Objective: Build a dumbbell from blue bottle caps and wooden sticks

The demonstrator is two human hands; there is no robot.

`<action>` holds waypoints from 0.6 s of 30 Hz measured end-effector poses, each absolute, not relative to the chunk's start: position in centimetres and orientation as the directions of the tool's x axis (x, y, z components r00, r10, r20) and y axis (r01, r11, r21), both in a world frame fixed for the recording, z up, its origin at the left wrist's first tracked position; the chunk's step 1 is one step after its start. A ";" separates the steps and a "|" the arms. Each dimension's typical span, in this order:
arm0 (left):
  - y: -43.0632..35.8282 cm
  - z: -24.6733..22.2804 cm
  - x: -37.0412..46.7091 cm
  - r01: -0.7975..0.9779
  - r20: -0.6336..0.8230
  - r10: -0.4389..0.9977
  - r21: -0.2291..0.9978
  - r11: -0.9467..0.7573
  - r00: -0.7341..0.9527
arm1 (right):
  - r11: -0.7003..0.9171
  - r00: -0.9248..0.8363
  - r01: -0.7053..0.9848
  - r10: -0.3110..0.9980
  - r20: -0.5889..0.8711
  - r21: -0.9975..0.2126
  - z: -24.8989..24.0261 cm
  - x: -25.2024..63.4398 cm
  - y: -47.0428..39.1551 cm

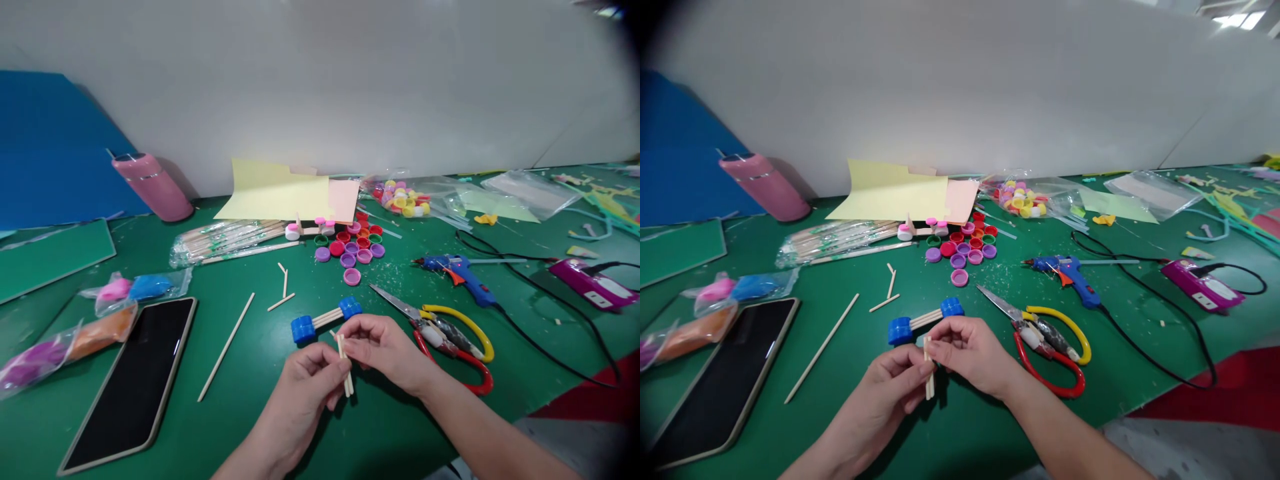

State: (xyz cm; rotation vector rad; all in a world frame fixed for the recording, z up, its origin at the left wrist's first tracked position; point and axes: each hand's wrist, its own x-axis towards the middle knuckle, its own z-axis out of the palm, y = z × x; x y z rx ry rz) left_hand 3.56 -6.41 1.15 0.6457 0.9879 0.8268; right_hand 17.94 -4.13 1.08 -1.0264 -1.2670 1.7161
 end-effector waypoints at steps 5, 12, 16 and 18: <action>-6.7 1.2 3.7 -0.165 -0.364 0.901 0.898 0.407 0.237 | -0.189 -0.414 -0.094 0.901 -0.134 -0.978 0.9 18.0 -4.4; -6.8 1.1 3.4 0.009 -0.024 0.980 1.000 0.023 0.198 | 0.010 -0.364 -0.086 0.931 0.040 -0.996 1.2 18.0 -4.6; -6.8 1.1 3.2 0.130 0.148 0.971 0.976 -0.174 0.185 | 0.184 -0.347 0.037 0.924 0.160 -0.982 1.5 18.2 -4.7; -6.8 1.1 3.1 0.166 0.239 0.952 0.948 -0.272 0.192 | 0.249 -0.361 0.068 0.909 0.208 -0.966 1.6 18.3 -4.8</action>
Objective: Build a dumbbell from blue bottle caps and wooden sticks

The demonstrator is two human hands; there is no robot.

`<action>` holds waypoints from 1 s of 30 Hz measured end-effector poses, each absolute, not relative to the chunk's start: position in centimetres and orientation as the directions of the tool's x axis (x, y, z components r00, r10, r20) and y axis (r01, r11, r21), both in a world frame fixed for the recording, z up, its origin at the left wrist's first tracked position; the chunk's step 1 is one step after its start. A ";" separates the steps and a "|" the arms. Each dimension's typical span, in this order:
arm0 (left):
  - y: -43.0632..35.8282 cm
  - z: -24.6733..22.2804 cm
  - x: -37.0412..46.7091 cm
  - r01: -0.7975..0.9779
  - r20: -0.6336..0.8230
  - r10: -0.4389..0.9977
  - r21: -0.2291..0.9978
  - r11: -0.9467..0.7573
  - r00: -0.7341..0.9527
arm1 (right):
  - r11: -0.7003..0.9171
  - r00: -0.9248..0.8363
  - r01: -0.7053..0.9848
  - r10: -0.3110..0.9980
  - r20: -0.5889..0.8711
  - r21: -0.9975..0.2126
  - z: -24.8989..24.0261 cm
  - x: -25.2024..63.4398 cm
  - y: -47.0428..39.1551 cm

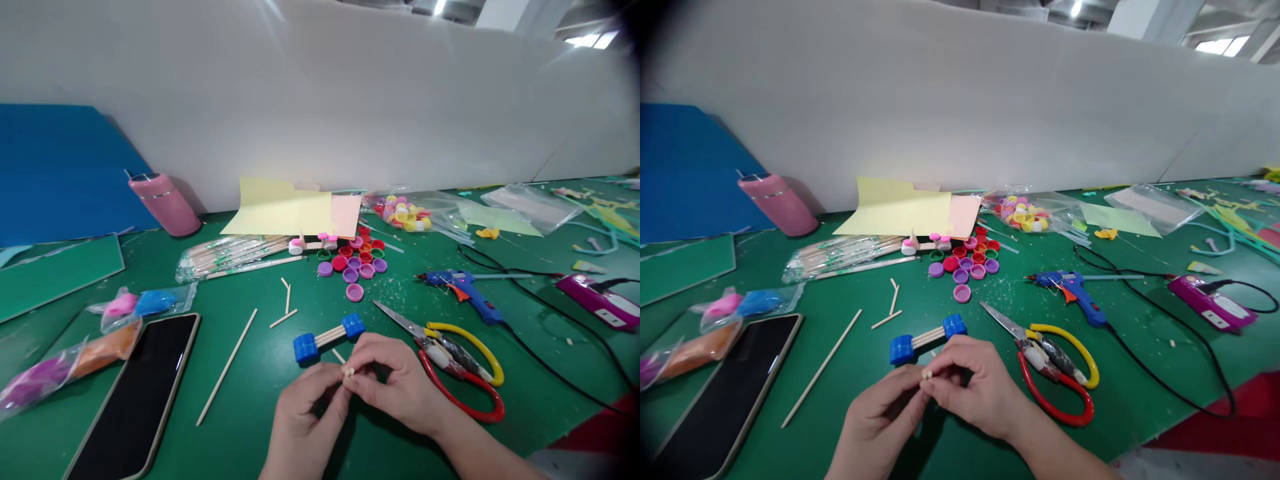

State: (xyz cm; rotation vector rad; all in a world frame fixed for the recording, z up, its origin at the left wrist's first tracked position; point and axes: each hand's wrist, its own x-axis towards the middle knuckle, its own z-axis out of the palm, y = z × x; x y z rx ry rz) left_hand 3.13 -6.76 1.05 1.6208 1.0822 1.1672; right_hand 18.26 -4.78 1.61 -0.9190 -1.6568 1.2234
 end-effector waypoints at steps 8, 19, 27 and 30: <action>-6.3 0.4 3.1 0.349 0.237 0.944 0.885 -0.308 0.231 | 0.360 -0.412 0.189 0.873 0.260 -0.913 0.7 18.4 -4.6; -6.5 0.2 3.2 0.513 0.193 0.950 0.806 -0.296 0.246 | 0.361 -0.457 0.281 0.865 0.207 -0.889 0.3 18.3 -4.7; -6.6 -0.1 3.2 0.629 0.119 0.953 0.727 -0.275 0.278 | 0.347 -0.474 0.357 0.867 0.151 -0.867 0.1 18.4 -4.7; -6.6 0.3 2.8 0.609 0.092 0.947 0.746 -0.271 0.308 | 0.354 -0.481 0.376 0.865 0.147 -0.856 0.3 18.4 -4.7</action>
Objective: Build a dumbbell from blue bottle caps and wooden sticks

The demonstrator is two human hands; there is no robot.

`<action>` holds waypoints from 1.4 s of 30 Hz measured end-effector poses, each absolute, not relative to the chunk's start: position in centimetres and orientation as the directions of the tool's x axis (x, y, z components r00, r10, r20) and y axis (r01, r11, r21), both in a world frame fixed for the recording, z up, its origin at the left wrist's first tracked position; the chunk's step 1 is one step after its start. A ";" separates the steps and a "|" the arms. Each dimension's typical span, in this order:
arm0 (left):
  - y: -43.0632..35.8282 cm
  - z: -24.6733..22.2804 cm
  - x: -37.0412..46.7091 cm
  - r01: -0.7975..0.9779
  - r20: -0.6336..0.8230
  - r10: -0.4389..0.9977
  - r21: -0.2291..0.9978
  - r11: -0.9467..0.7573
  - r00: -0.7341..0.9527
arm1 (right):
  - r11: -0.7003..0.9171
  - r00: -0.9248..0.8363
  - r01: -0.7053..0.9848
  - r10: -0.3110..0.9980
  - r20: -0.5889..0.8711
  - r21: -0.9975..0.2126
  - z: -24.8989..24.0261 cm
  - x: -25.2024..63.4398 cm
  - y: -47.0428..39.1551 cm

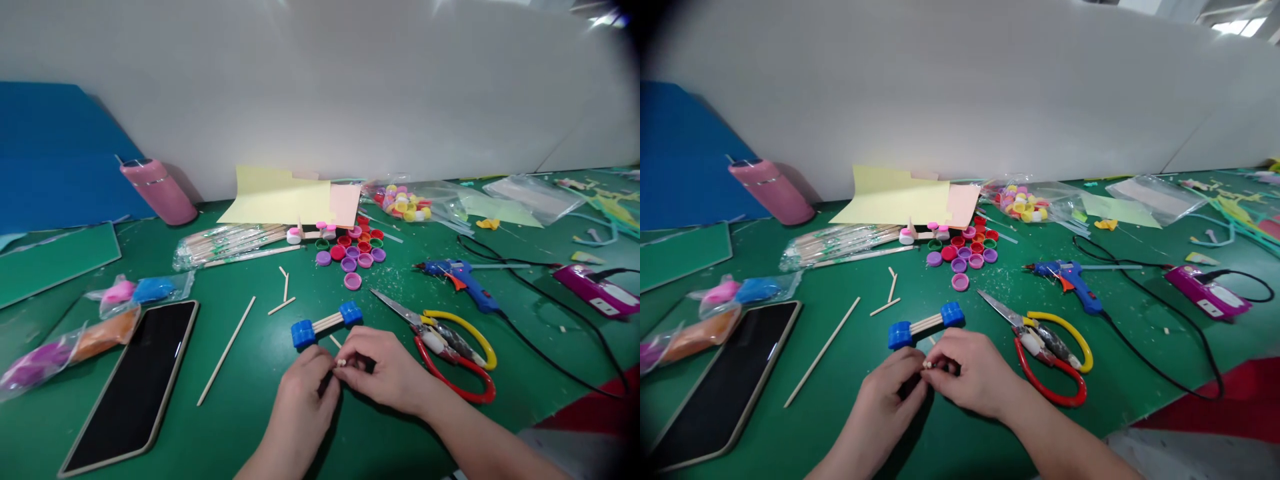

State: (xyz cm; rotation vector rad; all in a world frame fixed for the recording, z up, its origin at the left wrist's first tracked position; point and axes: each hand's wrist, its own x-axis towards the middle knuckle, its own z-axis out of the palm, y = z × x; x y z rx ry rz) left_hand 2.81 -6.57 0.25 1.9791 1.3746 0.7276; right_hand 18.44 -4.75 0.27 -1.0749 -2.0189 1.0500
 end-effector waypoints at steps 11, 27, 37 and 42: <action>-5.7 3.0 2.3 0.526 0.120 0.945 0.806 -0.272 0.304 | 0.485 -0.537 0.479 0.821 0.193 -0.732 0.3 18.3 -4.4; -4.8 2.6 2.3 0.539 0.110 0.942 0.797 -0.274 0.318 | 0.547 -0.538 0.535 0.808 0.239 -0.643 -0.3 18.3 -4.1; -5.4 1.3 2.2 0.463 0.153 0.963 0.853 -0.242 0.223 | 0.573 -0.545 0.539 0.796 0.263 -0.617 -0.5 18.1 -4.0; -5.4 0.6 2.2 0.391 0.177 0.961 0.886 -0.249 0.210 | 0.573 -0.542 0.550 0.799 0.262 -0.608 -0.6 18.0 -4.0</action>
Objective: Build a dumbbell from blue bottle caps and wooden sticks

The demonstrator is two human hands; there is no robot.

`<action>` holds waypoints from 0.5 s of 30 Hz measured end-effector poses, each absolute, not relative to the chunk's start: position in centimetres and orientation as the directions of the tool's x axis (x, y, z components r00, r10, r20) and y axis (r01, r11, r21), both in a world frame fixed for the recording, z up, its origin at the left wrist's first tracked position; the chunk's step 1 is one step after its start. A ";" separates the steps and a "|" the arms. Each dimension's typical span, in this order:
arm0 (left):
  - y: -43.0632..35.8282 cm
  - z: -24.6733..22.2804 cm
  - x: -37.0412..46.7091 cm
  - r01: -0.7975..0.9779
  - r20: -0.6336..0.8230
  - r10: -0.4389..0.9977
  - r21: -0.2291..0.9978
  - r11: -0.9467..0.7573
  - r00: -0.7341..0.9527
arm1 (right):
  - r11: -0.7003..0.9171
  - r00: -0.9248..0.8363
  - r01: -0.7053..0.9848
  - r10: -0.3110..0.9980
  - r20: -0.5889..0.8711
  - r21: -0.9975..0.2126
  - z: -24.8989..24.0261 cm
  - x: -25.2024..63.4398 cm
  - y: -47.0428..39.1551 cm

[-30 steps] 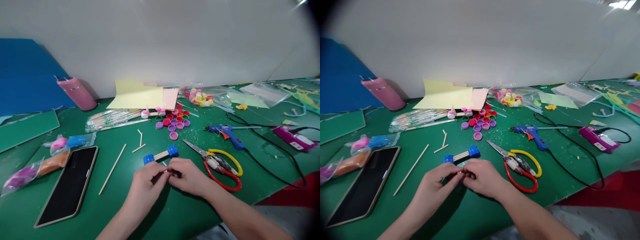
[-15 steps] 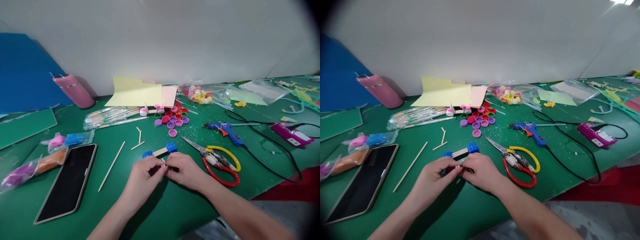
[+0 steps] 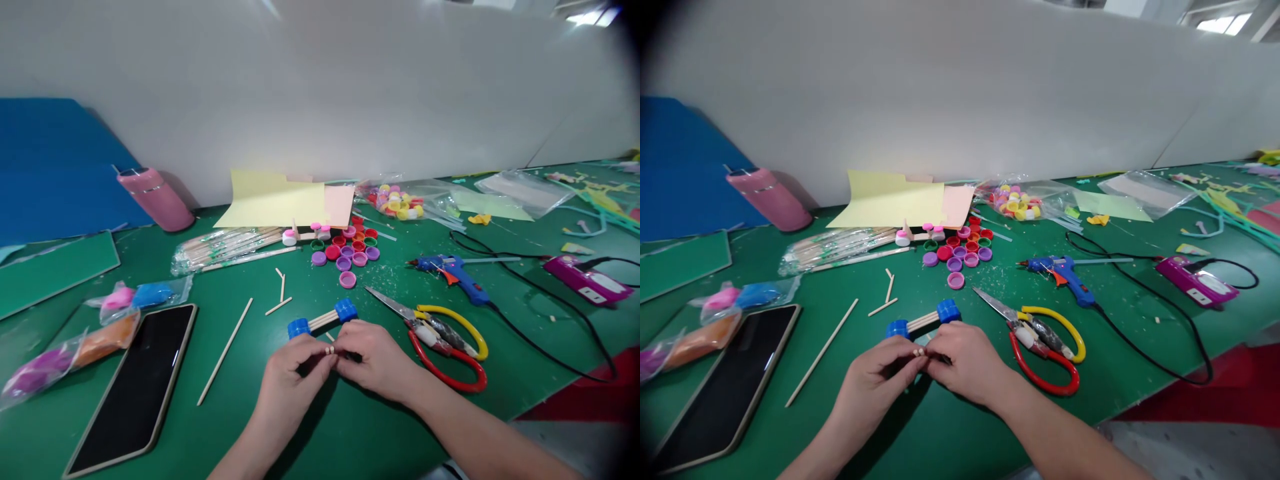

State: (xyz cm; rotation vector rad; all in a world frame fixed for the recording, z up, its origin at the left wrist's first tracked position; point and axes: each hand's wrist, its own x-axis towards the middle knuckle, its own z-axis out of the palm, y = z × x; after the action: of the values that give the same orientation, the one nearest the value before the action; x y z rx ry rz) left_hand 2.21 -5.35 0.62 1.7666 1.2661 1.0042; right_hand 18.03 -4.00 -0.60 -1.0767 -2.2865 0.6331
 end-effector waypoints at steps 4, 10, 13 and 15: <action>-5.4 0.2 2.1 0.368 0.202 0.953 0.888 -0.274 0.224 | 0.574 -0.550 0.560 0.797 0.250 -0.597 -0.7 18.0 -4.0; -5.3 0.4 2.1 0.388 0.210 0.949 0.875 -0.290 0.237 | 0.587 -0.562 0.564 0.788 0.251 -0.580 -0.9 18.1 -4.0; -5.3 0.3 2.1 0.388 0.217 0.948 0.873 -0.295 0.232 | 0.598 -0.568 0.570 0.782 0.256 -0.563 -1.0 18.2 -4.1; -5.3 0.2 2.1 0.389 0.222 0.949 0.872 -0.296 0.225 | 0.608 -0.575 0.576 0.776 0.258 -0.546 -1.1 18.2 -4.1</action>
State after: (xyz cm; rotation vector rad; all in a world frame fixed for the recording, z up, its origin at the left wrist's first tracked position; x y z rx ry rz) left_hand 2.06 -5.32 0.25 1.8110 1.2383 1.0316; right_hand 18.17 -4.09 -1.06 -1.0701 -2.3592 0.5634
